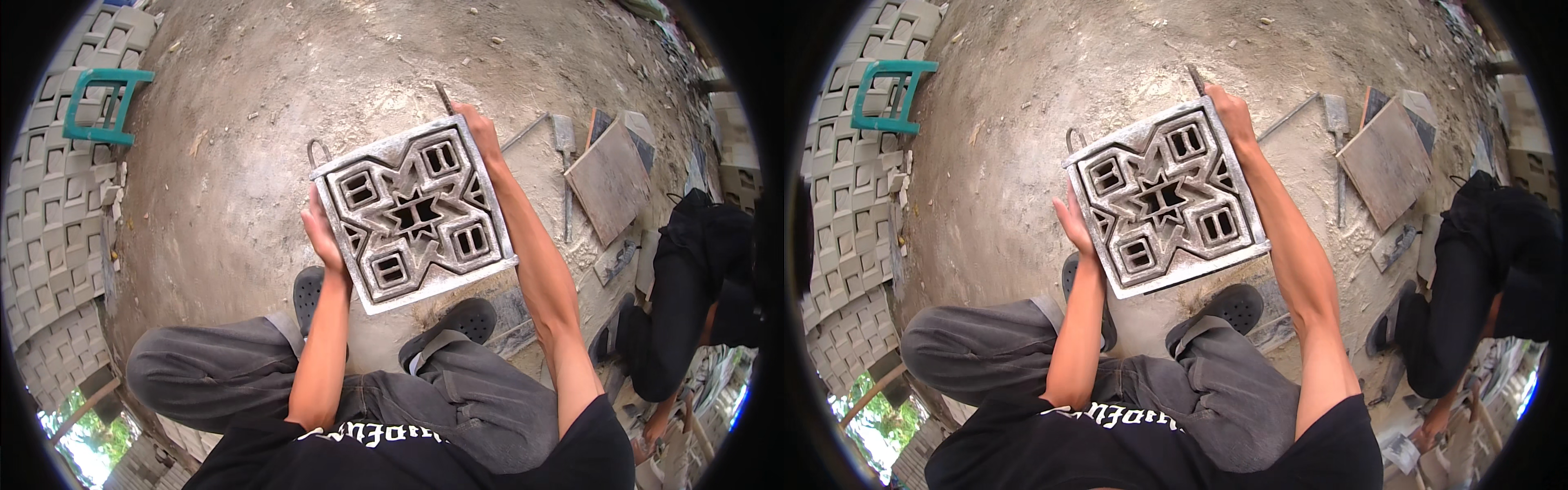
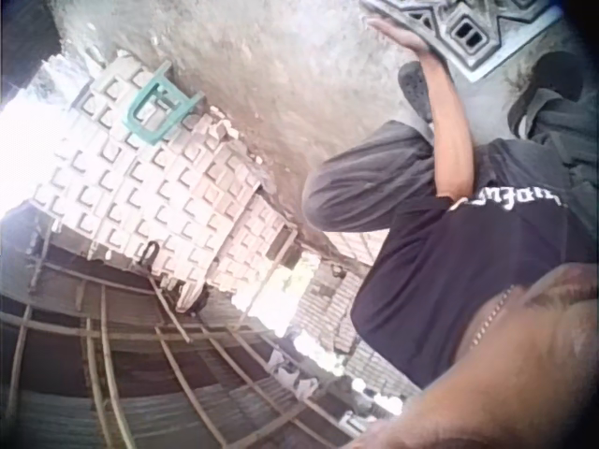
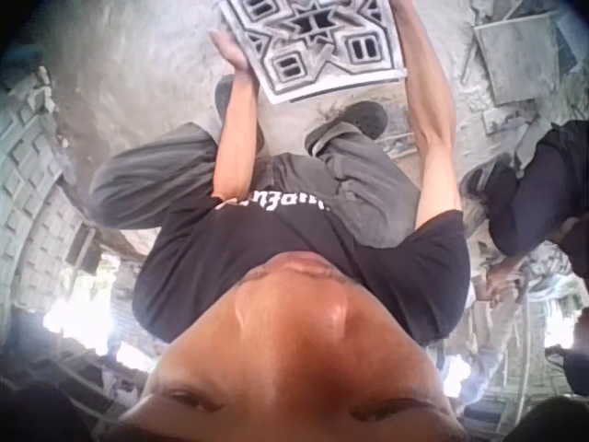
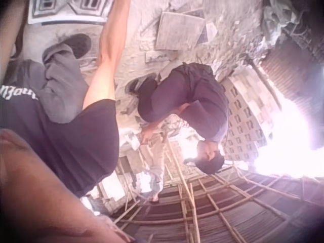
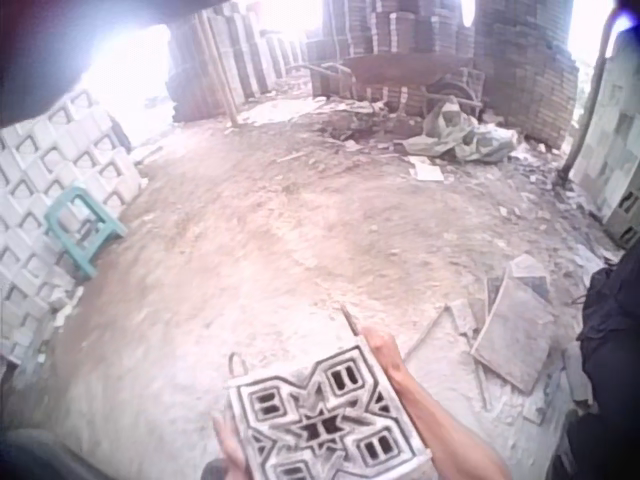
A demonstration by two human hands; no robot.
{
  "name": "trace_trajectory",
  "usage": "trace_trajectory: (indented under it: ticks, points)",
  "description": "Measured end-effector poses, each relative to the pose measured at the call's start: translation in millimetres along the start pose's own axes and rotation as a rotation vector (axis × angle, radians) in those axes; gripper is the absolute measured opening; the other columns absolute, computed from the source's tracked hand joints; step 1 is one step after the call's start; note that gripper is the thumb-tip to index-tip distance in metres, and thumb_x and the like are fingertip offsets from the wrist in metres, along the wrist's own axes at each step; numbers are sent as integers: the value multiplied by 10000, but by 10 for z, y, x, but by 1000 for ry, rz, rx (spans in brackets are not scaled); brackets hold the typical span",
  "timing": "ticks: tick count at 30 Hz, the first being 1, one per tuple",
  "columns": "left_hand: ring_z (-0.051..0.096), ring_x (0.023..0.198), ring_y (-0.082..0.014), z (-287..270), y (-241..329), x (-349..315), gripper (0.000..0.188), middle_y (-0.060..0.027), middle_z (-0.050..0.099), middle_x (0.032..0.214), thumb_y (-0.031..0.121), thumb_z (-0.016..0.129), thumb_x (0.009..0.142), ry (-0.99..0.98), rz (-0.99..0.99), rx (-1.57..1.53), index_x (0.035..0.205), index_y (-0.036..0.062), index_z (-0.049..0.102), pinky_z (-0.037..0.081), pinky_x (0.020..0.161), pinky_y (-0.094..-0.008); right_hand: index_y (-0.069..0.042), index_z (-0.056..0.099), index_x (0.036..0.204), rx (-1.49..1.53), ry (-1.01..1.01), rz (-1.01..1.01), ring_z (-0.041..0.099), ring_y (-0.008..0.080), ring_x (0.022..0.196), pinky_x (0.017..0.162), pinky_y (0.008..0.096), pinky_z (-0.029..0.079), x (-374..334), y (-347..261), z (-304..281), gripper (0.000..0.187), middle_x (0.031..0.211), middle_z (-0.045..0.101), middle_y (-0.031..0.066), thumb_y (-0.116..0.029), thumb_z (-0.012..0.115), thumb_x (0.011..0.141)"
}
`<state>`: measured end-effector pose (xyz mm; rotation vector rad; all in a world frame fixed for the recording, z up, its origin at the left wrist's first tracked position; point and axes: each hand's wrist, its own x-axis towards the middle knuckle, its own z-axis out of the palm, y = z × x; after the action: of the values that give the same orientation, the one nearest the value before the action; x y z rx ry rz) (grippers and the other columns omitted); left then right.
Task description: The person uses a trowel to apply and smooth material onto a square mold, places a flat tile on top, and then uses a pointed tool and their hands to carefully extract decorative cement pieces from the intricate mold.
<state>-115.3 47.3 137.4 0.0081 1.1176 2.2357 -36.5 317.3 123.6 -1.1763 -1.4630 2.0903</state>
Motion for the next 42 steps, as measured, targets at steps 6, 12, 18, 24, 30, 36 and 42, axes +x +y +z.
trace_trajectory:
  ticks: [6,12,18,24,30,36,42]
  points:
    - [488,1245,-323,86,-28,550,904,-217,430,1403,619,406,952,62,36,22,1529,3,82,444,1034,-463,27,607,1135,-92,-8,-67,587,166,968,845,275,444,-59,39,-165,598,1066,639,123,-519,419,982]
    - [595,1052,-314,-174,305,1031,668,-185,603,1157,585,493,923,147,-264,157,1291,29,449,497,940,-450,29,607,1239,-124,82,-60,570,254,1158,1030,360,392,-1001,-18,-633,692,1178,641,171,-560,318,1017]
    - [634,848,-235,-81,241,1226,307,-86,652,912,390,596,936,100,-377,153,1011,94,570,551,798,-392,-13,671,1062,-43,330,-547,591,263,1142,1017,404,453,-1929,829,-608,723,1152,652,146,-646,334,968]
    - [637,695,-205,-112,256,1278,306,-61,654,810,419,572,939,7,-380,344,866,122,573,554,650,-362,46,609,939,102,777,-826,620,263,1001,902,360,462,-1742,1146,-40,435,1039,656,179,-375,512,995]
    - [676,838,-328,-264,306,1329,603,-198,689,1014,510,429,958,-63,-563,416,1109,-36,635,565,788,-473,53,605,878,353,856,-603,572,140,828,781,276,444,-1808,973,95,267,875,645,104,-147,456,974]
    - [651,1000,-337,-432,303,1371,631,-206,647,1173,519,433,954,-55,-522,423,1216,-30,601,536,893,-469,28,614,855,420,905,-513,401,48,656,618,228,350,-1827,819,132,264,701,507,-22,-137,448,978]
    - [623,1060,-346,-69,441,1115,660,-194,620,1234,541,380,953,-77,-495,564,1261,-9,574,492,963,-480,32,598,840,438,885,-325,518,116,751,719,260,414,-1936,762,-16,325,810,616,68,-215,449,988]
